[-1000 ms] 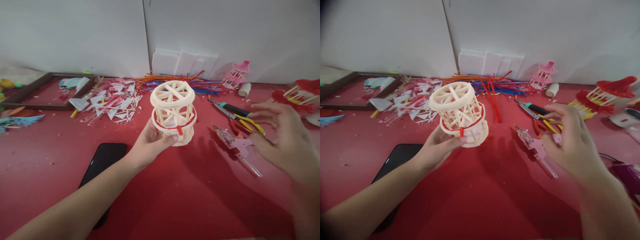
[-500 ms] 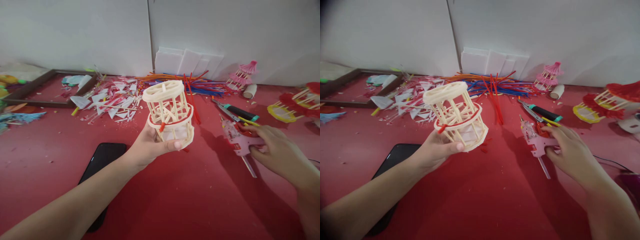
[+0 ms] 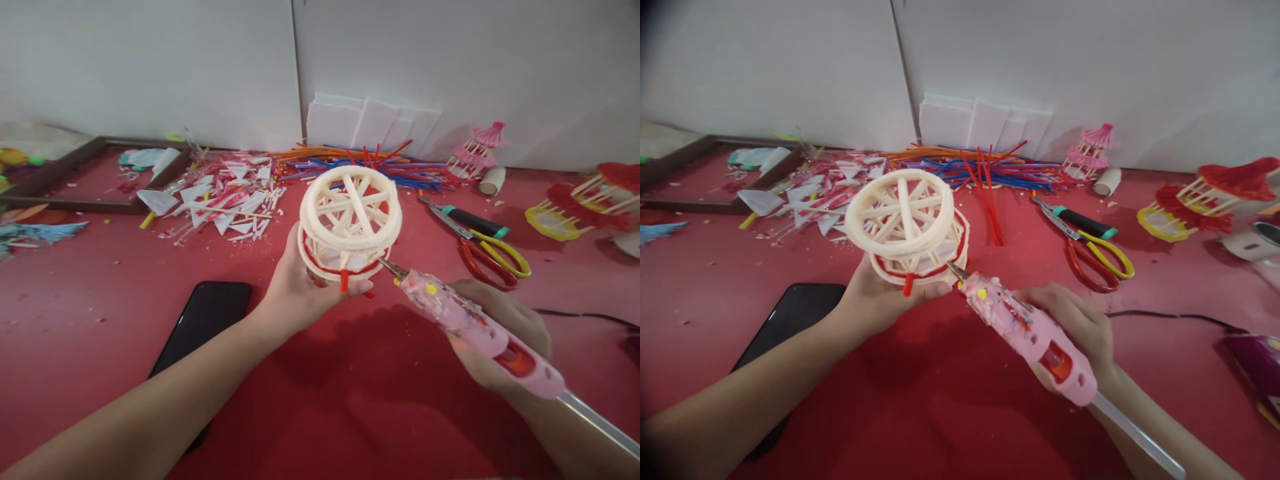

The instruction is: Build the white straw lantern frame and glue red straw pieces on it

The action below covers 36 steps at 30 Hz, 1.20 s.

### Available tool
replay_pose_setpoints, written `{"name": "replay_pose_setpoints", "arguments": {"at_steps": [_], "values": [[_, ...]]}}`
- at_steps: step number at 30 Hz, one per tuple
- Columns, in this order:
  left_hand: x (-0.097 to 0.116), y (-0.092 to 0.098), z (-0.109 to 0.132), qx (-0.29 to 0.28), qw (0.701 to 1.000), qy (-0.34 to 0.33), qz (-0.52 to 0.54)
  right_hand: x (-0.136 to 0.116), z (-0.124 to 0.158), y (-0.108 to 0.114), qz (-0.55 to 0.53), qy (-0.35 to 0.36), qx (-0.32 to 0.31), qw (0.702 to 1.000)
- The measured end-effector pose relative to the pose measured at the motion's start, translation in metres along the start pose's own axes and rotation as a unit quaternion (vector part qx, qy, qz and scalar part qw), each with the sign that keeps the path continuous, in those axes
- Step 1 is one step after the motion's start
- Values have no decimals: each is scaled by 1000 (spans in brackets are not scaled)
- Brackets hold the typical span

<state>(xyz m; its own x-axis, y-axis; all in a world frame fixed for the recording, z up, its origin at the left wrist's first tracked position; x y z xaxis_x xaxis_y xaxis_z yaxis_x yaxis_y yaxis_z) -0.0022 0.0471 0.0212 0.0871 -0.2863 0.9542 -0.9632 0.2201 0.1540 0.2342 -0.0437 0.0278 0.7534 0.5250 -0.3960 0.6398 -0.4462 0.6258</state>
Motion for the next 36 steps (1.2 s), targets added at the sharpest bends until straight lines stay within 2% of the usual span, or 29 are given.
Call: {"name": "replay_pose_setpoints", "arguments": {"at_steps": [3,11,15,29,36], "values": [[1,1,0,13,1000,-10,-9,-12,-10,-2,-45,59,-33,997],[1,1,1,19,998,-60,-3,-19,-17,0,11,67,-27,997],[-1,-1,1,4,998,-57,6,-18,-17,0,8,72,-25,997],[-4,0,2,1,998,-65,25,-22,-22,1,38,75,-42,996],[-4,-1,2,8,997,-74,8,-11,-10,-2,23,33,-36,999]]}}
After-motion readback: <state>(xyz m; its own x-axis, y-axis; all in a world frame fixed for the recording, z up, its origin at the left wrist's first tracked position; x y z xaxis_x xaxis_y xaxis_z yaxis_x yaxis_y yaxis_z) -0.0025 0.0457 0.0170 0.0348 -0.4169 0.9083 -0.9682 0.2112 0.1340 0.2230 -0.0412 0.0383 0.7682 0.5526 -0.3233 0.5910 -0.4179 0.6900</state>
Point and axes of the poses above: each hand's wrist, its own z-axis away from the middle knuckle, its own y-axis out of the back of the hand, x = y × z, the point moved 5 cm from there along -z, towards the middle knuckle, and after that the axes turned 3 degrees about y, right-handed, at the moved point
